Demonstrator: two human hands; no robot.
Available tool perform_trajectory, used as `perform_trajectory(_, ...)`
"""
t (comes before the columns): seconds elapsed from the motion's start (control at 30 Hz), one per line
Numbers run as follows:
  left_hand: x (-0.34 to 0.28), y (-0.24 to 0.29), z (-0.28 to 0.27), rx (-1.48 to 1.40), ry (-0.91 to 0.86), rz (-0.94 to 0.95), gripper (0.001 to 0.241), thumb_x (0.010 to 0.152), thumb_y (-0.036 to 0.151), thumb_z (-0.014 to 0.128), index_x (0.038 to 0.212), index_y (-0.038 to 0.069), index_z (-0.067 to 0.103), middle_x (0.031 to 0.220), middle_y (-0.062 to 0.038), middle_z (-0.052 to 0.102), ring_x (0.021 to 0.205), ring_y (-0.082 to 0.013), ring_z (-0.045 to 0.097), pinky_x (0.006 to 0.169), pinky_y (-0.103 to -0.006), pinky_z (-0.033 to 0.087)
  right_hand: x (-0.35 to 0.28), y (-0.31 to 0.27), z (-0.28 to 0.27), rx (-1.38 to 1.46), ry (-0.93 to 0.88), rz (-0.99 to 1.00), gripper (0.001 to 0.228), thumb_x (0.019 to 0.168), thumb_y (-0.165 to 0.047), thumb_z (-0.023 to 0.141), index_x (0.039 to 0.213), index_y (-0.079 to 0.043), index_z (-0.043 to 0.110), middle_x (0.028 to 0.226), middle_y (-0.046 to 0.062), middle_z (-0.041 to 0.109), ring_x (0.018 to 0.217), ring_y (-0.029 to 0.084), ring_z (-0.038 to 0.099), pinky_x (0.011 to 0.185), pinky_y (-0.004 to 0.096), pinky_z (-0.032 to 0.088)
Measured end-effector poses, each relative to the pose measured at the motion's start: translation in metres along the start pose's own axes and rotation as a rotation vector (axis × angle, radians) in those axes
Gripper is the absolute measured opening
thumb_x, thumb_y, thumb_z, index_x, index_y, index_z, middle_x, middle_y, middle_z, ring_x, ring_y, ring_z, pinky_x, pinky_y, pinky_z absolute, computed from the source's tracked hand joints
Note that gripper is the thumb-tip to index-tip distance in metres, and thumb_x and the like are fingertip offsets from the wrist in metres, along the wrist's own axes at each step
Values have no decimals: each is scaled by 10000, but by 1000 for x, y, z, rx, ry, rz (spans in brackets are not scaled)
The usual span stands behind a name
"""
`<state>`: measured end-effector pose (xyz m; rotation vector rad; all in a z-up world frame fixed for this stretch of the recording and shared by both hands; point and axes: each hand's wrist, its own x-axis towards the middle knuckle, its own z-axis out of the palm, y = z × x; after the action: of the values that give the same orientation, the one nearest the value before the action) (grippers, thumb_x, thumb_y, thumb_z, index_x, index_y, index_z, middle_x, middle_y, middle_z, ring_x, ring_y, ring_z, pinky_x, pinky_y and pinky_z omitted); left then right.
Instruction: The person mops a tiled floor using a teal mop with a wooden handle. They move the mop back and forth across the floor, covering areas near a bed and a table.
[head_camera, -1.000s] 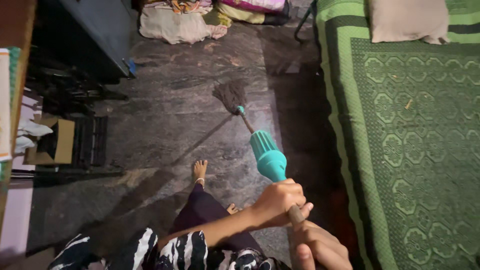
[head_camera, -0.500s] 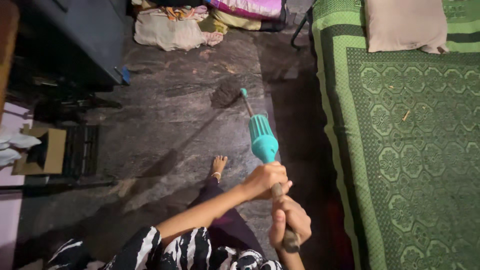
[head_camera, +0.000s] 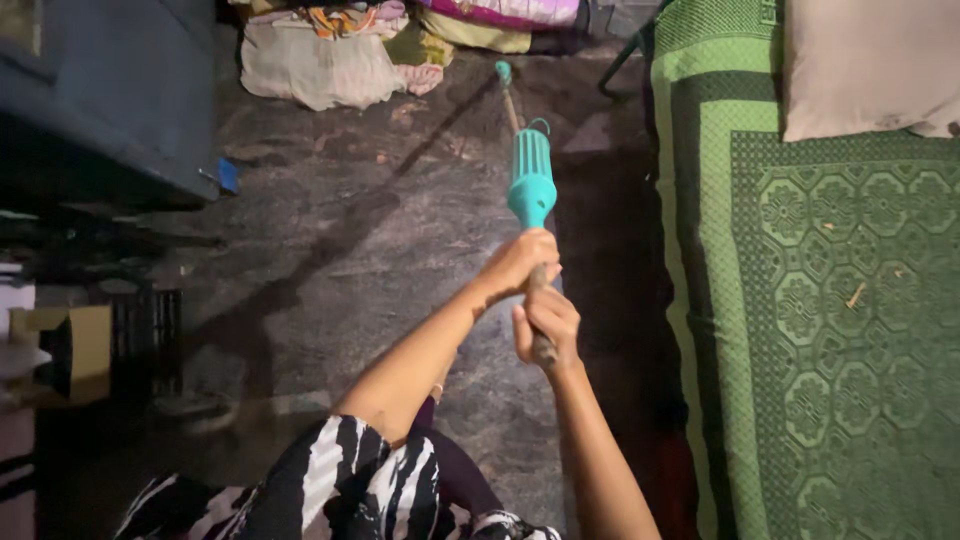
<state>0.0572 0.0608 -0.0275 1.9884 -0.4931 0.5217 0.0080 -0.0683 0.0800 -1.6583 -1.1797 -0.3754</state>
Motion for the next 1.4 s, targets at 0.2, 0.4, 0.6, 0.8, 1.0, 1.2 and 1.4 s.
perform_trajectory(0.2, 27, -39, -28, 31, 21, -36, 254, 795, 118, 747, 655, 50, 546, 777, -110, 575, 841, -318, 586, 742, -427, 489, 31, 35, 22, -24, -54, 38, 284, 828, 77, 663, 668, -21, 449, 689, 120, 471, 603, 293, 499, 566, 381, 398)
perform_trajectory(0.4, 5, -8, 5, 2, 36, -4, 219, 763, 134, 751, 648, 69, 576, 775, -110, 574, 852, -327, 595, 734, -432, 495, 10, 2, -6, 8, -101, 14, 283, 795, 73, 665, 640, -37, 456, 676, 106, 479, 587, 285, 503, 552, 376, 391)
perform_trajectory(0.6, -42, 93, 57, -28, -12, -56, 234, 804, 146, 739, 642, 76, 586, 772, -105, 580, 845, -316, 608, 714, -428, 510, -42, -89, -63, 3, -63, 13, 237, 784, 90, 628, 633, -17, 481, 667, 115, 511, 582, 285, 531, 574, 366, 446)
perform_trajectory(0.8, -88, 245, 102, -82, 57, -78, 202, 859, 179, 711, 690, 96, 637, 785, -87, 616, 842, -311, 625, 716, -423, 522, -95, -224, -134, 30, 80, 180, 208, 871, 86, 564, 675, 49, 507, 684, 129, 552, 610, 251, 582, 625, 356, 526)
perform_trajectory(1.0, -122, 384, 119, -91, 5, -56, 221, 863, 191, 700, 665, 109, 645, 765, -87, 635, 791, -315, 624, 697, -433, 518, -128, -356, -185, 67, 308, 358, 302, 970, 10, 528, 674, 31, 474, 647, 87, 528, 565, 169, 496, 567, 304, 403)
perform_trajectory(1.2, -158, 453, 133, -172, -85, -7, 227, 899, 171, 686, 684, 103, 656, 756, -97, 630, 762, -315, 615, 686, -434, 516, -171, -421, -202, 161, 427, 318, 347, 1024, -84, 543, 707, 10, 436, 647, 70, 507, 560, 149, 457, 580, 304, 409)
perform_trajectory(1.4, -173, 422, 144, -129, -73, 37, 227, 883, 161, 710, 680, 88, 640, 767, -84, 642, 759, -307, 622, 674, -434, 524, -201, -386, -170, 135, 554, 187, 395, 995, -100, 575, 657, -15, 390, 619, 70, 496, 545, 165, 460, 549, 315, 422)
